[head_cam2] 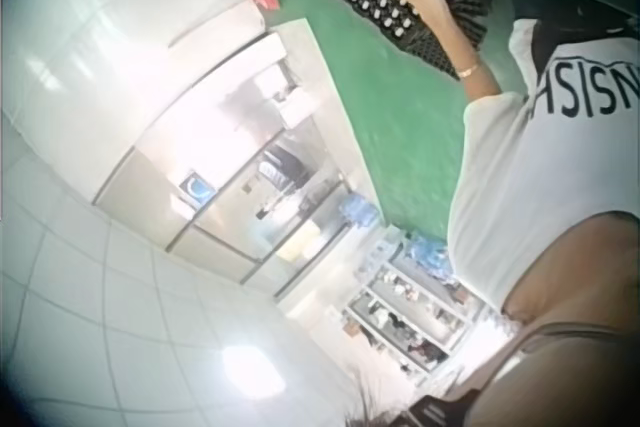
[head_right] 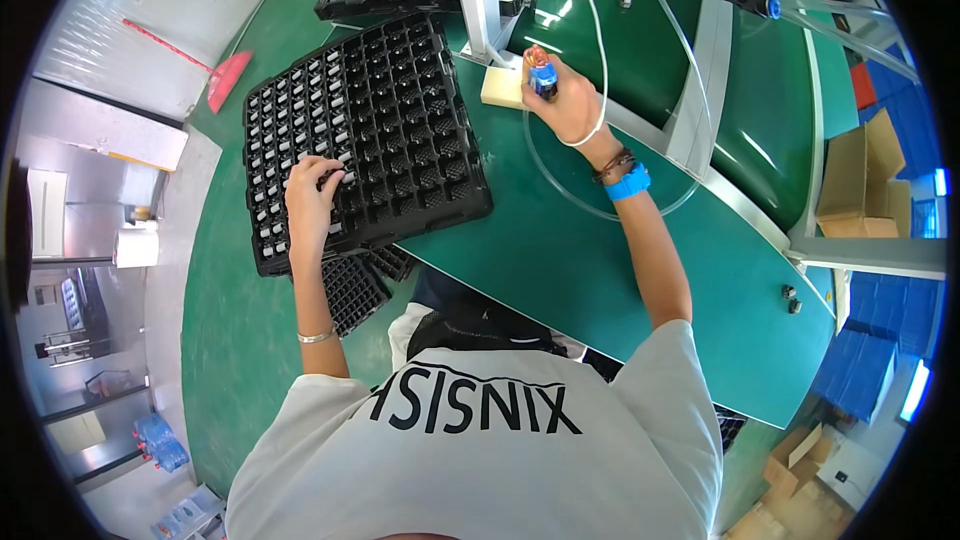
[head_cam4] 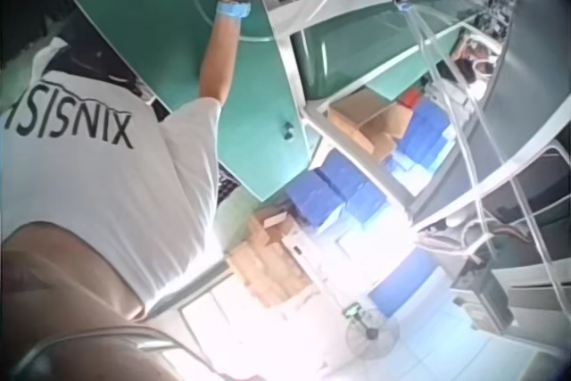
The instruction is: Assembling small electronic components into a housing fixture at a factory workstation.
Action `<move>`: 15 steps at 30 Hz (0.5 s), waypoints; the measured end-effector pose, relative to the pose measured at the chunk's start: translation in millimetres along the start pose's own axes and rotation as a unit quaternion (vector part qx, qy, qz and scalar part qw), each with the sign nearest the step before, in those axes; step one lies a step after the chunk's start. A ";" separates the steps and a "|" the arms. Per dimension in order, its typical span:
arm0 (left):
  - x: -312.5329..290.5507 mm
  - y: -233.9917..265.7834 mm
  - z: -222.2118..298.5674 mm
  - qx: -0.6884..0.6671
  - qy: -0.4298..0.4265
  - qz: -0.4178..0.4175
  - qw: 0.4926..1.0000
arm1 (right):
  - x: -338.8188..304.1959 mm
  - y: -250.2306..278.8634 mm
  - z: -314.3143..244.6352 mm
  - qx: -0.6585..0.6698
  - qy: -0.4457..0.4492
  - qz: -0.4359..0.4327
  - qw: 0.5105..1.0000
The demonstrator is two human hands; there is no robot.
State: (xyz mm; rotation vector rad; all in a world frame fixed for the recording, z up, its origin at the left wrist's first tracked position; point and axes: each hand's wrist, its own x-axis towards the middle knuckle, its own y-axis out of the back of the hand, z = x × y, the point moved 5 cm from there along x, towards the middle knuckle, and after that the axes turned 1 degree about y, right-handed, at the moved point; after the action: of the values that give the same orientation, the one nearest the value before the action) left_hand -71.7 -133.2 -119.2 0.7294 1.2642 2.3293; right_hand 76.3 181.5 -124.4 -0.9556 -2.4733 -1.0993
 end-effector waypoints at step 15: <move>-10.1 0.1 13.2 -0.438 0.063 -0.054 0.895 | -2.6 -3.9 10.6 -0.002 0.010 0.023 1.000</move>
State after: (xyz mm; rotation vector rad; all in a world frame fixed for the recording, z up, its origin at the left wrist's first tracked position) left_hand -55.7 -130.3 -115.6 0.1877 0.1750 2.5089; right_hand 75.8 186.2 -135.0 -0.9922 -2.4225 -1.0935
